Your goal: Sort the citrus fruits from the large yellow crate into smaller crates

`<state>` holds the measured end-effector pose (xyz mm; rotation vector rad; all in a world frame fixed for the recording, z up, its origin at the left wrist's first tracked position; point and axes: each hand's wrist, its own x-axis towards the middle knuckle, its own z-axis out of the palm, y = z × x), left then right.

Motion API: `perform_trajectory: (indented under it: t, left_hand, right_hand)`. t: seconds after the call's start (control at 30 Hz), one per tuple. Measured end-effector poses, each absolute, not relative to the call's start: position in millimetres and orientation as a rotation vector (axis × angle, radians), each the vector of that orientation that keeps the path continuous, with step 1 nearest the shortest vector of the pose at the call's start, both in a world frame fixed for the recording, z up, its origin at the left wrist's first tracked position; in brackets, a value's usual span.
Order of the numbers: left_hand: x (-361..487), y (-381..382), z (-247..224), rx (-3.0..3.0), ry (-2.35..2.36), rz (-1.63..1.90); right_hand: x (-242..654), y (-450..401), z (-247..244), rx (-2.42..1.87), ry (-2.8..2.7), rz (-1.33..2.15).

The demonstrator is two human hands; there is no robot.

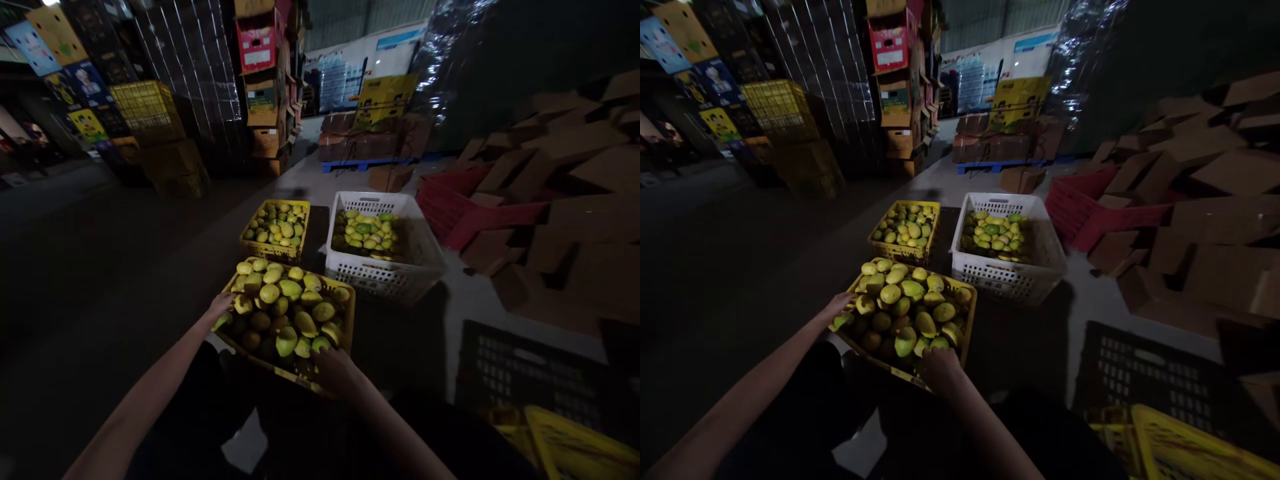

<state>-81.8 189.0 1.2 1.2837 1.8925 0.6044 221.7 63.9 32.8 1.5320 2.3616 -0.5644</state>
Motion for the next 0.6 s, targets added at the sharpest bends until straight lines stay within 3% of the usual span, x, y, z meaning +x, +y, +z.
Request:
perform_trajectory:
  t: [0.27, 0.6]
  left_hand:
    - [4.4, 219.6, -16.3, 1.734, 1.795, 0.392]
    - [31.9, 225.6, -13.4, 1.509, 1.795, 0.456]
  right_hand:
    - [186.6, 85.0, 44.7, 1.52, 2.359, -0.571]
    - [221.5, 97.2, 57.1, 1.581, 2.407, -0.564]
